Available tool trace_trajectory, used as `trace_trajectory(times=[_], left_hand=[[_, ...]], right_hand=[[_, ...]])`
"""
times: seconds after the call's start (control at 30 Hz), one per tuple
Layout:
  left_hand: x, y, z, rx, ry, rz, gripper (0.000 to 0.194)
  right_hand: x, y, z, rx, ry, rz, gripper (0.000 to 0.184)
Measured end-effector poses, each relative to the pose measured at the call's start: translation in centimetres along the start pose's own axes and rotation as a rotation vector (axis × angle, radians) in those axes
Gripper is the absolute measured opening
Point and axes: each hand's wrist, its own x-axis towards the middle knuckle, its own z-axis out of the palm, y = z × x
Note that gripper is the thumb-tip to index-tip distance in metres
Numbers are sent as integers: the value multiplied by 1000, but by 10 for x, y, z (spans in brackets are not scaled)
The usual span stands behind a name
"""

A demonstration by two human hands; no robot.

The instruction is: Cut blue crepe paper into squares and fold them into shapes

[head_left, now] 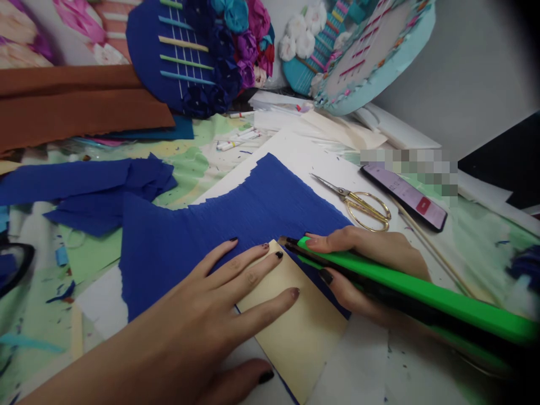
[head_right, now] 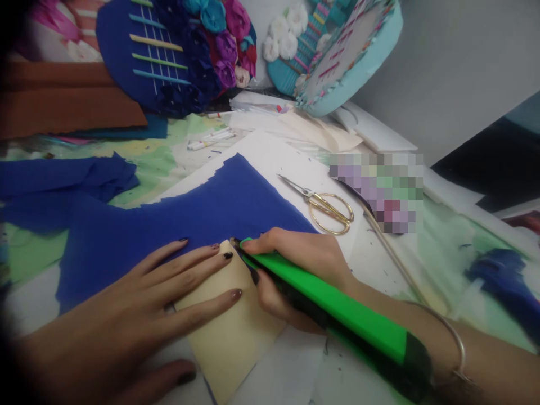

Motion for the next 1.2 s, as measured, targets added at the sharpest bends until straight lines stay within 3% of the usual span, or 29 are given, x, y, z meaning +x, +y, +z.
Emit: trace_trajectory(times=[0.47, 0.73, 1.0, 1.2], left_hand=[[-1, -1, 2, -19, 43, 21, 68], [1, 1, -2, 16, -14, -9, 69], [2, 1, -2, 52, -44, 2, 69], [1, -1, 1, 36, 3, 21, 68]], right_hand=[[-1, -2, 0, -85, 33, -35, 28], [-5, -1, 3, -47, 56, 13, 25], [-5, -2, 0, -88, -26, -53, 28], [-5, -2, -1, -126, -23, -75, 26]])
